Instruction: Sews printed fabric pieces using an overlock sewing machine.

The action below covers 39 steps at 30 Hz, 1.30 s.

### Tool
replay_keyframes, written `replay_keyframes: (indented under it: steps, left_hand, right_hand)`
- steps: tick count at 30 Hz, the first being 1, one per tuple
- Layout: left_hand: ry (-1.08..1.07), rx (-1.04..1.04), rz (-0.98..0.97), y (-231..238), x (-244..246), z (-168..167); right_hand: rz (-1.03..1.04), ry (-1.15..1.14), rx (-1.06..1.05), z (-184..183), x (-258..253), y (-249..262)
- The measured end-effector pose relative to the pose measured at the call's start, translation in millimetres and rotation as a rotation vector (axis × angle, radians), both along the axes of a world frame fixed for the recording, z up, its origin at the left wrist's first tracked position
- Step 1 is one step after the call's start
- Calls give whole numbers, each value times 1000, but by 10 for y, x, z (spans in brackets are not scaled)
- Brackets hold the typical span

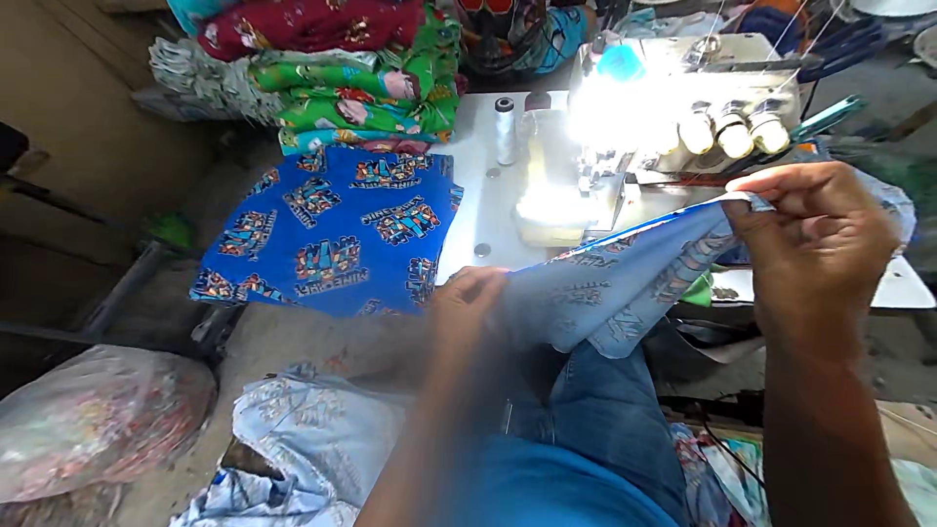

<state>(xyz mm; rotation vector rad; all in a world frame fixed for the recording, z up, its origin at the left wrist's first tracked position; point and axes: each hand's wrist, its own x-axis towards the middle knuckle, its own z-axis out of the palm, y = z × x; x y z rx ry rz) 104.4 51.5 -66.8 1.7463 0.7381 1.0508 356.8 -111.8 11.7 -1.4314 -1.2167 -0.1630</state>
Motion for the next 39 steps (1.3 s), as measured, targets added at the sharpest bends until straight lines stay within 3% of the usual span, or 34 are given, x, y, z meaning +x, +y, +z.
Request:
replay_keyframes:
  steps: [5, 10, 21, 27, 32, 36, 39]
  left_hand:
    - [60, 40, -12, -5, 1, 3]
    - [272, 246, 38, -38, 22, -37]
    - [118, 99, 34, 11, -21, -18]
    - [75, 145, 90, 54, -64, 7]
    - [-43, 97, -159, 221, -373, 456]
    - [-32, 248, -90, 253, -564, 881]
    - [-27, 329, -21, 341, -638, 988]
  right_hand:
    - [-7, -16, -6, 18, -48, 5]
    - [10, 8, 8, 23, -82, 7]
    - [9, 8, 18, -4, -66, 1]
    - [9, 33, 19, -24, -88, 7]
    - [-16, 138, 18, -44, -138, 18]
    - [61, 250, 15, -127, -197, 85]
    - [93, 338, 0, -155, -249, 123]
